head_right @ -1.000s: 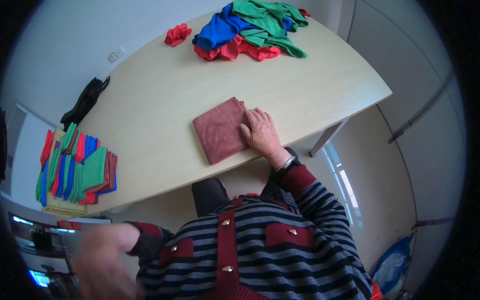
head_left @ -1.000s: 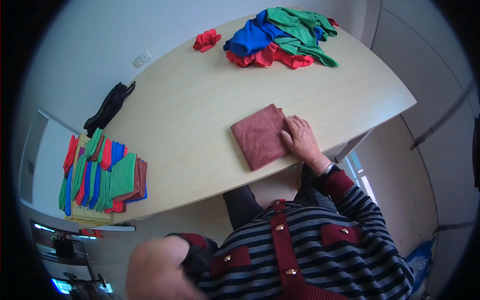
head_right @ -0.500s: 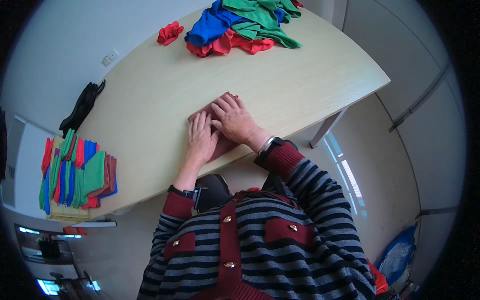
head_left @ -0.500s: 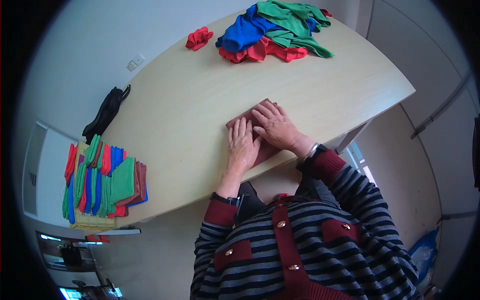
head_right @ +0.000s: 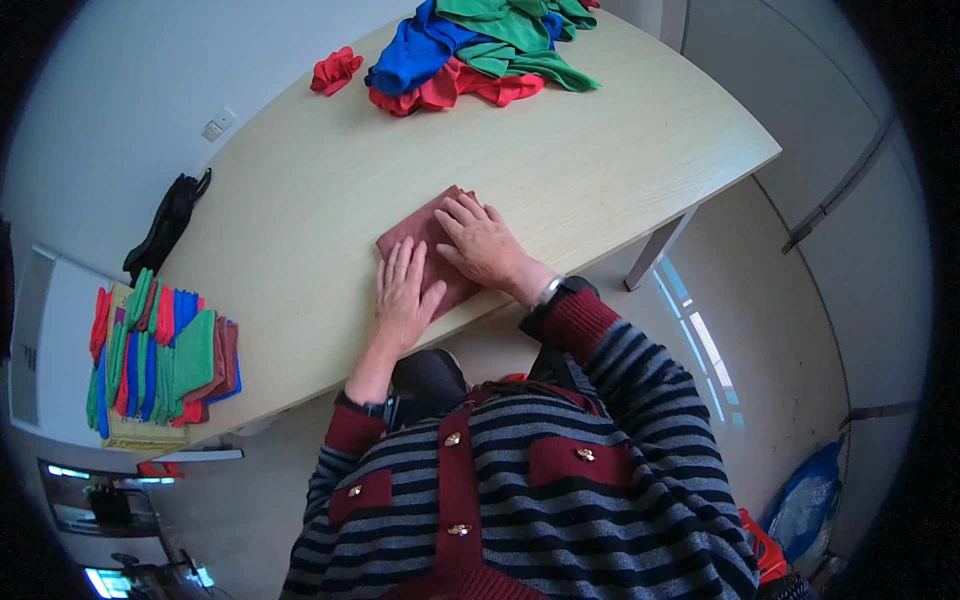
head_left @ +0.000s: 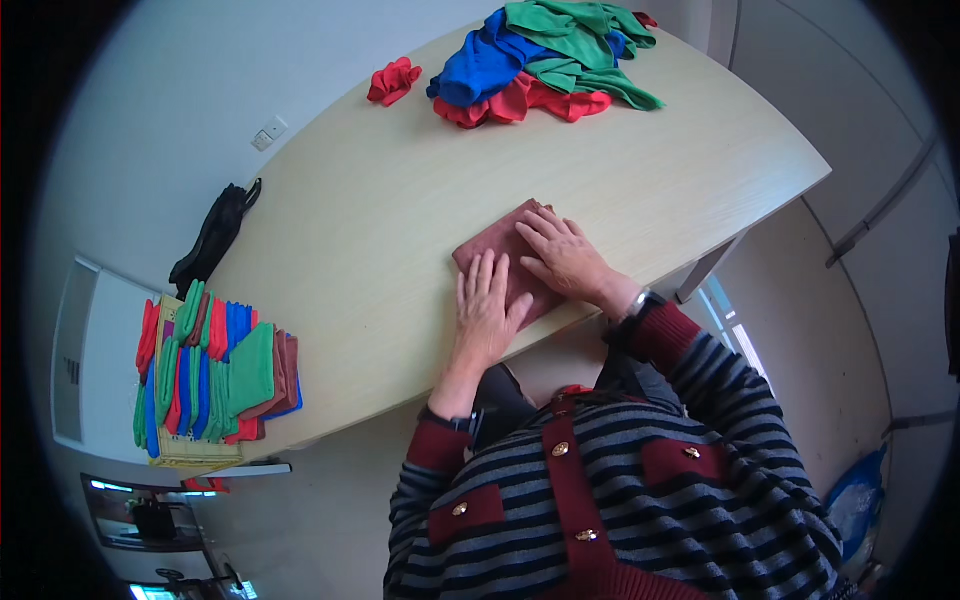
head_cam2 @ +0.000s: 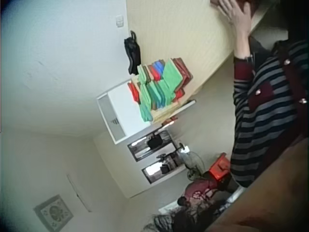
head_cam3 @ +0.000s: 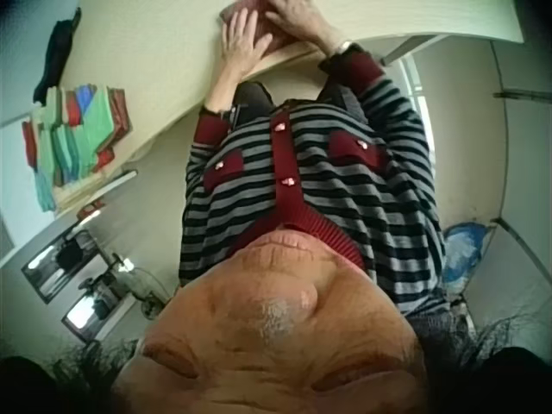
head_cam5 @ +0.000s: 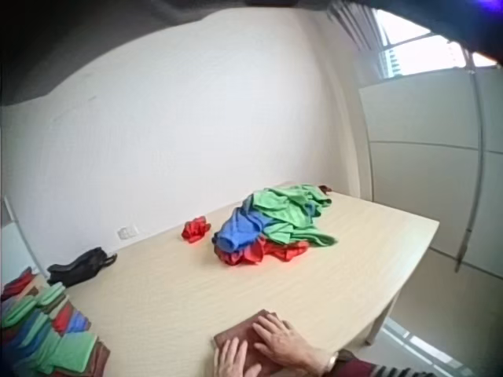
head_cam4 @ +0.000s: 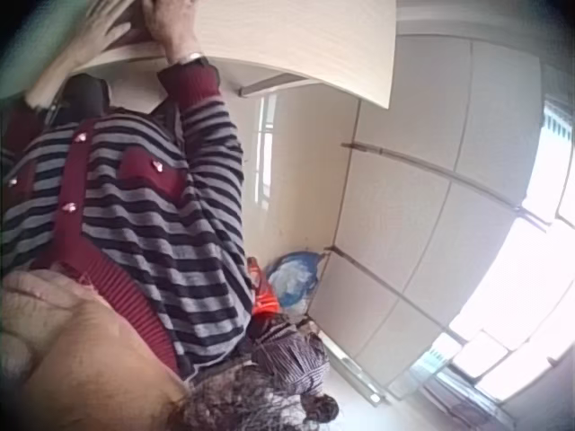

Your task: Folding various square pieces of colored fabric and stacking them on a table.

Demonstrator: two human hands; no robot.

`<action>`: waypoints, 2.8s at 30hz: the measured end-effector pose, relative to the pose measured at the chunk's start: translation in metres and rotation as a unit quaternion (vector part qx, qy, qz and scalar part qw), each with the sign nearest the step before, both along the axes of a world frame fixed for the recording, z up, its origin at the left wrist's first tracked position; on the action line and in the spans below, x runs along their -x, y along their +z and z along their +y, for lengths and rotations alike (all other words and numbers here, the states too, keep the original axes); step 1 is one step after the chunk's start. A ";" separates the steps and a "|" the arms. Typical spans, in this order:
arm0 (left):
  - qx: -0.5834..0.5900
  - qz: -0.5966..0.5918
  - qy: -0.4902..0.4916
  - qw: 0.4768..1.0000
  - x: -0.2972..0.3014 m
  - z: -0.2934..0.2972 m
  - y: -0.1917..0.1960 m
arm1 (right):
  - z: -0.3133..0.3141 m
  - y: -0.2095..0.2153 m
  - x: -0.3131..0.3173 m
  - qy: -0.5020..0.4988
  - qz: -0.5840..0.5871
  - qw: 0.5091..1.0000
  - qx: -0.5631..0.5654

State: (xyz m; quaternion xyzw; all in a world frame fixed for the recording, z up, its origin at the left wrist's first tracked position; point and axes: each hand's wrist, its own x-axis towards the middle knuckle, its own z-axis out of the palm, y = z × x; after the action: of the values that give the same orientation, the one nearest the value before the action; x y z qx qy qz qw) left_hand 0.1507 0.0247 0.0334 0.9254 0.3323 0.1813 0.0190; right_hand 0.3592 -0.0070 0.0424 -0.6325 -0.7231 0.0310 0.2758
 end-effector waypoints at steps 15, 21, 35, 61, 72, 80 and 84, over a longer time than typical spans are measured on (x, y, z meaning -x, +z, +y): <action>-0.013 -0.061 0.072 0.995 0.001 0.008 0.007 | 0.008 0.038 0.030 0.082 -0.025 0.995 -0.043; -0.022 -0.104 0.129 0.986 -0.023 -0.004 -0.024 | 0.025 -0.008 0.020 0.033 -0.129 0.991 -0.009; 0.042 -0.088 0.136 0.986 -0.010 0.004 -0.024 | 0.042 -0.023 0.006 0.005 -0.130 0.990 0.050; -0.023 -0.127 0.124 0.984 -0.005 -0.001 -0.027 | 0.017 -0.005 0.033 0.038 -0.229 0.972 0.034; 0.053 -0.076 0.132 0.987 0.001 -0.005 -0.010 | 0.012 -0.015 -0.003 -0.011 -0.064 0.996 0.060; 0.059 -0.075 0.099 0.990 -0.009 -0.032 -0.006 | -0.026 0.012 0.009 -0.056 -0.138 0.989 -0.018; 0.057 -0.081 0.104 0.990 -0.008 -0.038 0.006 | -0.014 0.016 0.039 0.068 -0.059 0.995 -0.033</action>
State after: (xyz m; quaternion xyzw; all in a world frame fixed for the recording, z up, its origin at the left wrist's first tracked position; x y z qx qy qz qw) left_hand 0.1584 -0.0136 0.0395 0.8657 0.4336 0.2371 0.0798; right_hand 0.3200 -0.0214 0.0585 -0.5734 -0.7799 -0.0110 0.2508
